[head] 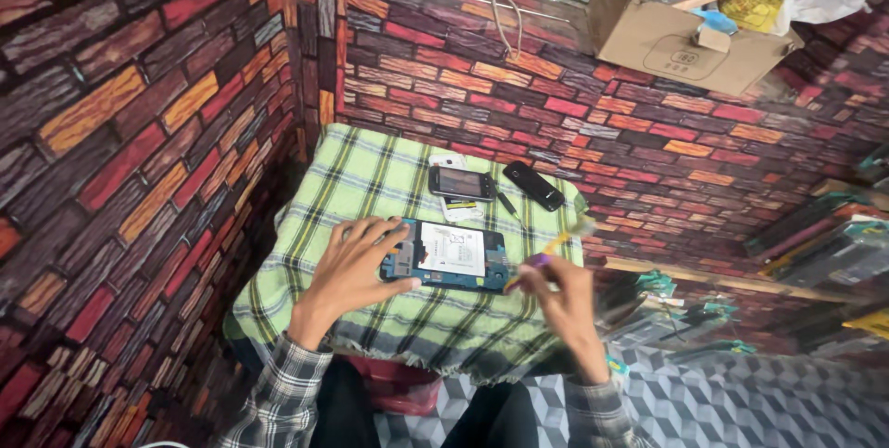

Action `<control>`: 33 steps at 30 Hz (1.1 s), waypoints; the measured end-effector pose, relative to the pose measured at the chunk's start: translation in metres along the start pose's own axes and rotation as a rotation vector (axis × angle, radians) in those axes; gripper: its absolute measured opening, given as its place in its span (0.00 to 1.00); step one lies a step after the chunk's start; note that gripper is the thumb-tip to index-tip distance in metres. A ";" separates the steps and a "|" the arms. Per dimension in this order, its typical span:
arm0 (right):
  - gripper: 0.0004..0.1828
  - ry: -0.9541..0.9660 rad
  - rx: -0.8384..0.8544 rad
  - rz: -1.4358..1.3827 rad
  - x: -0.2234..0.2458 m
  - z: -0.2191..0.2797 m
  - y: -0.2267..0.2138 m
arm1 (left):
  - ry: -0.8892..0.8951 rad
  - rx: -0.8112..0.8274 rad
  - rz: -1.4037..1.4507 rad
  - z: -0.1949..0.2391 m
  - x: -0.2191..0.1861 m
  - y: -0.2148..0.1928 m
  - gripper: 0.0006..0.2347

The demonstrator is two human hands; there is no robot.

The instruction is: The person cleans a blue plastic frame with a yellow tool, then places it onto a disassembled mobile phone chassis on a table. They continue to adjust the frame and the phone components by hand.

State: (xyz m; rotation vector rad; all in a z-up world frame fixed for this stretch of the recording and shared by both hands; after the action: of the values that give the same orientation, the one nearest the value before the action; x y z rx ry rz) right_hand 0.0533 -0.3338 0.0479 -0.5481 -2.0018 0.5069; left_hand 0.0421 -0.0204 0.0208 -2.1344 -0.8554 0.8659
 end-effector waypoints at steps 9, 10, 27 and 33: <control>0.05 0.001 0.021 -0.154 0.002 0.000 0.005 | -0.034 0.041 0.001 -0.002 0.003 0.003 0.34; 0.05 0.013 0.055 -0.149 0.004 0.000 0.008 | -0.046 0.057 0.006 0.000 0.003 0.004 0.35; 0.09 0.031 -0.085 -0.338 -0.037 -0.009 -0.024 | -0.021 0.024 -0.007 0.001 -0.001 0.001 0.35; 0.05 -0.094 0.052 -0.134 -0.011 0.002 0.010 | 0.013 -0.008 -0.018 0.001 -0.001 -0.004 0.35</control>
State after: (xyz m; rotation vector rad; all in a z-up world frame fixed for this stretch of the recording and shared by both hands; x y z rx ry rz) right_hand 0.0582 -0.3320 0.0341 -0.3608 -2.0923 0.5091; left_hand 0.0393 -0.0189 0.0237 -2.1338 -0.8713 0.8402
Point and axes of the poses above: each hand's wrist, its own z-axis away from the middle knuckle, its own y-axis out of the palm, x = y × z, the point moved 5 cm from there along -z, towards the middle knuckle, and after that the axes turned 3 degrees about y, right-handed, at the moved point
